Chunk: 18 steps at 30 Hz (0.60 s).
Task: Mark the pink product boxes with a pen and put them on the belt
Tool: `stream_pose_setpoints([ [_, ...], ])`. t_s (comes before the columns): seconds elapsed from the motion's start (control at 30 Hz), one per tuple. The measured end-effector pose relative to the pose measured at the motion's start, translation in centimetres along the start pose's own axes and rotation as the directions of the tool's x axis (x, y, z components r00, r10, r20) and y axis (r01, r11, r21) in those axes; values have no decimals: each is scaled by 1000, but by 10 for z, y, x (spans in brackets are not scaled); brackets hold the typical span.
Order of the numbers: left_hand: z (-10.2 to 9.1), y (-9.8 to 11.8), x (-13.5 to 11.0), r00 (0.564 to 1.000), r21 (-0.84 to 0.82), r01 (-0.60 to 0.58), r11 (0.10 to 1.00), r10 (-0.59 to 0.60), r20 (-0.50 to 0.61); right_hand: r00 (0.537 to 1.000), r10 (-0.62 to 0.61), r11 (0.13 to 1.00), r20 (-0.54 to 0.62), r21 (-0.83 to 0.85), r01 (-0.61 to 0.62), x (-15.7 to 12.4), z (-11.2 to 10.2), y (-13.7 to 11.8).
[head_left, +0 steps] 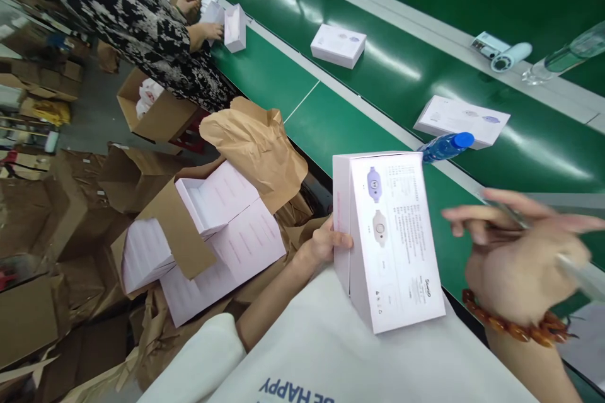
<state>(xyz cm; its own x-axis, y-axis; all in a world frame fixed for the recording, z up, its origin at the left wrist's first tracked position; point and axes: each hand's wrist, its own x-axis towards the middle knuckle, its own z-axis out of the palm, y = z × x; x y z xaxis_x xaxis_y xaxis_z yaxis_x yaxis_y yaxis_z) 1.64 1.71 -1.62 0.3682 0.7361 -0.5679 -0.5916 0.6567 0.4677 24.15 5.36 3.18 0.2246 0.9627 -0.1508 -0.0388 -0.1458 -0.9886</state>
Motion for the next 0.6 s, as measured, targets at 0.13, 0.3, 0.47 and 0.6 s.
stream_pose_setpoints([
  [0.13,-13,-4,12,980,-70,-157,985,147,-135,803,371,928,465,-166,-333,-3,-9,26],
  [0.3,-23,11,34,921,2,-289,957,279,-272,635,670,705,385,-61,-706,1,4,85],
  [0.47,-28,16,21,680,241,-433,869,490,-546,659,693,702,292,-68,-709,57,53,124],
  [0.6,-45,6,-24,406,511,-423,748,661,-631,685,694,720,224,-225,-656,116,124,146],
])
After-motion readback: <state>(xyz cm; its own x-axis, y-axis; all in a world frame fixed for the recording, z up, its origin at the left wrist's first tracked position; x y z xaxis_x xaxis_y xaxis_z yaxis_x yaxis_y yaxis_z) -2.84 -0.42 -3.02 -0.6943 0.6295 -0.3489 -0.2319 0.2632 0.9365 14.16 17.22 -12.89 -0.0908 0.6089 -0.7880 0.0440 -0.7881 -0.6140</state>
